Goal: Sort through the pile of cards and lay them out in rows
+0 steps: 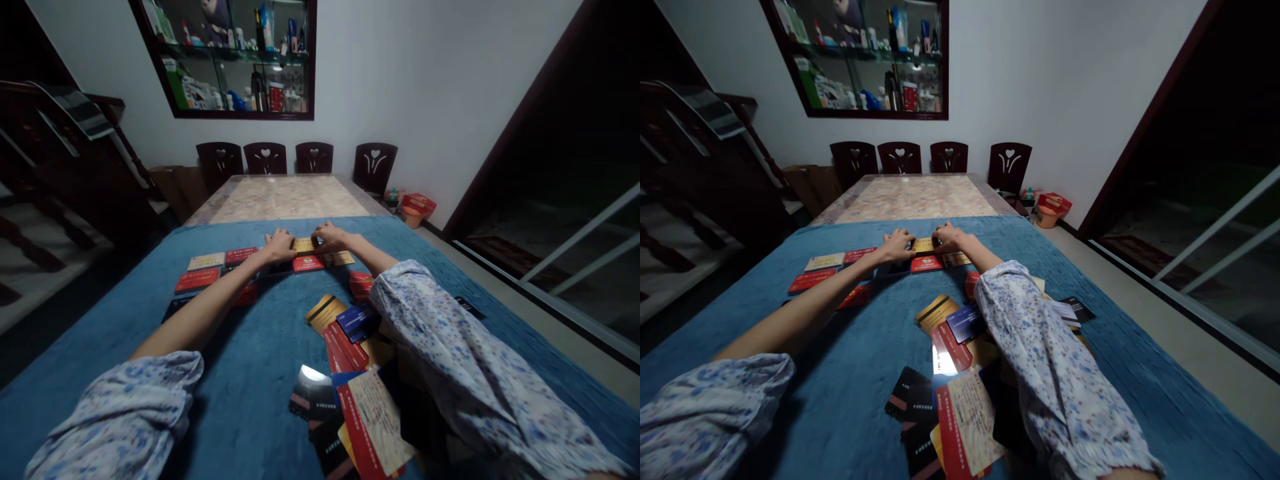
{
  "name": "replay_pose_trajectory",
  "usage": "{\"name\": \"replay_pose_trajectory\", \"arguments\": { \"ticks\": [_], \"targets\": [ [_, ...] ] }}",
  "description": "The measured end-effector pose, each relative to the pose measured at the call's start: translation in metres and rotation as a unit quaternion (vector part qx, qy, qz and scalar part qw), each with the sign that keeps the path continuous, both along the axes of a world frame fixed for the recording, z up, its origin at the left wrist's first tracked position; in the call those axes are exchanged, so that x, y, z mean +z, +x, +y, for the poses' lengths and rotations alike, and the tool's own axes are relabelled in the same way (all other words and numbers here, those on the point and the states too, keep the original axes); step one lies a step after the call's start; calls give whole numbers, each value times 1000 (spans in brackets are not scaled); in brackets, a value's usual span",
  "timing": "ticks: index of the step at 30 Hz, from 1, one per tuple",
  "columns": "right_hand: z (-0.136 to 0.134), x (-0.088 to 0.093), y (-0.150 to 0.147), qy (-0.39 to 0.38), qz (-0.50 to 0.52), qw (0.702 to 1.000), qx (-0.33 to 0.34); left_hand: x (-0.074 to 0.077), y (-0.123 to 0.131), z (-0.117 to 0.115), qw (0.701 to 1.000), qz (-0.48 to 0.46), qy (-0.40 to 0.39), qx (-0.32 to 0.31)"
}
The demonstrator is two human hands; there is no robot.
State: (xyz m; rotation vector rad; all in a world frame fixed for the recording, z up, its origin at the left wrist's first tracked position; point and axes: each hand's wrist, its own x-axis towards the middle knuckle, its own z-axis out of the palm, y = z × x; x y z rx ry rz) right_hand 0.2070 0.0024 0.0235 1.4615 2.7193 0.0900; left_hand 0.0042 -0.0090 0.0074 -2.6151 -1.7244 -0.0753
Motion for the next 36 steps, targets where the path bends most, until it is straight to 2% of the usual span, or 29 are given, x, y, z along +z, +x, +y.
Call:
{"name": "replay_pose_trajectory", "arguments": {
  "ticks": [16,27,36],
  "targets": [
    [9,-10,-4,-21,-17,1000,1,-10,-1,15,999,15,-43,0],
    [15,-18,-4,-8,-21,1000,2,-7,-3,14,999,3,-48,-18],
    [11,-15,-2,-15,-7,1000,-16,-7,-4,15,999,8,-45,-20]
  ]
}}
